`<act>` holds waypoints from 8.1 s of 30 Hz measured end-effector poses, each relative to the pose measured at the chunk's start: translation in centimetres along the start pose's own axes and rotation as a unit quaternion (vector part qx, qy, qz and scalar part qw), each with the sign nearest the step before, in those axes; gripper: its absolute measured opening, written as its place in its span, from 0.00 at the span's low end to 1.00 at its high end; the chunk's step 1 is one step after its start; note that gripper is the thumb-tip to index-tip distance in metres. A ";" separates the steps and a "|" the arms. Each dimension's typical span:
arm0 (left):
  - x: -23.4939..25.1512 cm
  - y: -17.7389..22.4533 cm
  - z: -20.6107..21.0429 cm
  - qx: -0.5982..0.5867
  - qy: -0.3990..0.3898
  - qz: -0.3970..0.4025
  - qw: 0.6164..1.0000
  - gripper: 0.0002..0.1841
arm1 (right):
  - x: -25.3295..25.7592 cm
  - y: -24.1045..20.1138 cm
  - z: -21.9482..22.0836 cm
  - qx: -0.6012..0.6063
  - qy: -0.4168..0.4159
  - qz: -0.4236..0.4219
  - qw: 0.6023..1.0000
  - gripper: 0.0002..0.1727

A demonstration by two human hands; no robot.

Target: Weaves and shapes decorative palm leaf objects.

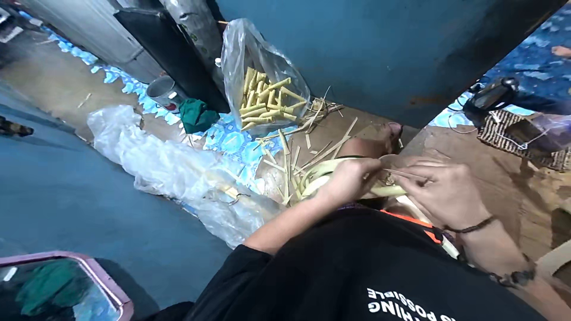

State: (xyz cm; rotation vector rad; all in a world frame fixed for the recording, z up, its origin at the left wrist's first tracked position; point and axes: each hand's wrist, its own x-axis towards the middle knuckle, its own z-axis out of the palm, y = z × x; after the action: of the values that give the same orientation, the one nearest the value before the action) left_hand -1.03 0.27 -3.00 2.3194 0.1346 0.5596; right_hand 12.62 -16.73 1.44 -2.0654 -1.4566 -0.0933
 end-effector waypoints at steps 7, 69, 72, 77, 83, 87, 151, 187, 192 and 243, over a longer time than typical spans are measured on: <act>1.4 4.2 -2.2 -0.343 0.079 -0.058 0.934 0.08 | 2.1 -2.4 2.2 0.396 0.263 -0.021 0.880 0.12; 0.1 2.9 -0.8 -0.236 0.112 -0.035 0.965 0.10 | 0.3 -0.7 3.1 0.427 0.109 0.068 0.895 0.06; 0.5 2.0 0.9 0.006 0.132 0.062 0.989 0.08 | 0.5 -0.3 4.0 0.473 0.083 0.200 0.854 0.06; 0.0 0.4 2.4 0.046 0.068 0.049 0.995 0.15 | 0.9 0.6 4.4 0.488 0.092 0.246 0.833 0.04; 0.1 0.3 0.6 -0.291 0.104 -0.194 0.931 0.08 | 0.8 -0.7 5.6 0.330 0.155 0.068 0.929 0.05; -0.9 1.1 -0.7 -0.366 0.106 -0.203 0.902 0.09 | 0.5 0.5 7.1 0.118 0.183 -0.240 0.946 0.07; 0.3 -2.0 -2.7 -0.246 -0.038 -0.145 0.958 0.09 | 3.3 0.9 4.4 0.583 -0.191 0.308 0.727 0.22; 1.5 1.2 -1.1 -0.258 -0.106 -0.110 0.954 0.09 | -6.2 4.3 3.5 0.346 -0.010 0.071 0.935 0.24; 1.4 1.4 -0.5 -0.258 -0.108 -0.100 0.955 0.06 | -5.9 4.0 1.6 0.627 -0.110 0.291 0.715 0.22; 0.2 0.3 -0.2 -0.343 -0.093 -0.075 0.932 0.07 | -9.2 4.9 0.7 0.626 -0.138 0.270 0.719 0.25</act>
State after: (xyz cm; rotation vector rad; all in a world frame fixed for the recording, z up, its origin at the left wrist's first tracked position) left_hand -0.92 0.23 -2.58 1.6471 0.0180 0.2460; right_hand 13.12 -25.12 -4.81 -1.1955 -0.5668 1.1581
